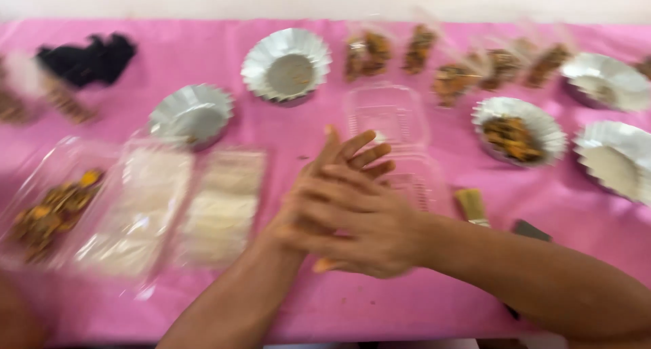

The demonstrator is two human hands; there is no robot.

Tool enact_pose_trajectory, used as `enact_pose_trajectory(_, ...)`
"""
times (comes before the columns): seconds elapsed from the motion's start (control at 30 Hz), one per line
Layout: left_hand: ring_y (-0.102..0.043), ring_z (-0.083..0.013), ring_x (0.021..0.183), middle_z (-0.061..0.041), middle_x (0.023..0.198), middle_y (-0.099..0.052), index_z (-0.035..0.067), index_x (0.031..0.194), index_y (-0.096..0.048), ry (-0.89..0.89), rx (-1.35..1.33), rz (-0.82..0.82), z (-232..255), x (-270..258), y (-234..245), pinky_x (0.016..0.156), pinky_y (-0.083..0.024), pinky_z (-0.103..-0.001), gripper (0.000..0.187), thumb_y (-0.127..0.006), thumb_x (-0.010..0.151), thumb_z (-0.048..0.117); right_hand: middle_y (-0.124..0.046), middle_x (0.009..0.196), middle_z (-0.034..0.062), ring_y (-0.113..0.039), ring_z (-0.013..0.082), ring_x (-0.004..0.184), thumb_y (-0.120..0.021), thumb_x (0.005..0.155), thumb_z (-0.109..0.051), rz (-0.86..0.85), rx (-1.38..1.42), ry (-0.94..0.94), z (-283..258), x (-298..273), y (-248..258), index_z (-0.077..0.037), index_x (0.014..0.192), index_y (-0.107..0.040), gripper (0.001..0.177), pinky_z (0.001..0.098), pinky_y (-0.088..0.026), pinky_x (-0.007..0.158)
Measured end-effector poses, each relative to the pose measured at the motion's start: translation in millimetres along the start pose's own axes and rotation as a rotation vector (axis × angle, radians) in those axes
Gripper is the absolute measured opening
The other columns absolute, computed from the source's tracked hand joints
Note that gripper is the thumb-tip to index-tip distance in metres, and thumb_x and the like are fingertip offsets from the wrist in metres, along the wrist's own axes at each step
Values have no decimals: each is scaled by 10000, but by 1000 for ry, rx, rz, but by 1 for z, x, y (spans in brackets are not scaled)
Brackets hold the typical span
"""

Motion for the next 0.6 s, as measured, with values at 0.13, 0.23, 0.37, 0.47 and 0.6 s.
enact_pose_trajectory(0.13,-494,-350,1302,-162,1432,-524,140,1439,-481,-20,-69,-182,2,0,-111,1037,-421,-553,713,-440,941,648,-330,1629,172,-222,405,1524,-390,1173,-645,-6,-267,213,27,0,-14,-258,1599,-379,576,781,-95,1203)
enact_pose_trajectory(0.23,-299,-387,1438,-208,1568,-333,54,1545,-318,-148,-228,-359,32,-47,-158,1130,-282,-624,782,-385,987,598,-242,1674,191,-139,367,1592,-231,1061,-878,164,-307,104,55,4,8,-314,1620,-316,799,662,49,1293)
enact_pose_trajectory(0.37,-154,-382,1624,-181,1743,-122,48,1641,-123,-496,71,-370,79,-112,-162,1275,-220,-633,1029,-607,909,586,-131,1749,166,-172,338,1681,-244,1088,-733,212,-275,-259,101,-15,31,-323,1662,-153,711,681,-77,1420)
enact_pose_trajectory(0.47,-100,-309,1698,-125,1783,-34,62,1648,-38,-965,995,-199,67,-114,-140,1414,-163,-522,1349,-747,707,719,-259,1702,166,-253,317,1629,-324,1096,-597,322,274,-729,117,-34,46,-181,1602,-241,660,565,-218,1356)
enact_pose_trajectory(0.6,-79,-295,1660,-147,1752,-79,125,1656,-100,-1171,1914,-173,19,-84,-122,1391,-57,-565,1190,-648,711,597,-519,1520,222,-465,329,1459,-414,1009,-638,510,1334,-945,98,-63,32,-12,1479,-491,787,472,-386,1212)
Point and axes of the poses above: each hand's wrist, its own x-axis towards the middle knuckle, its own y-axis out of the back of the hand, z = x × y, the point moved 9 cm from there along x, towards the middle knuckle
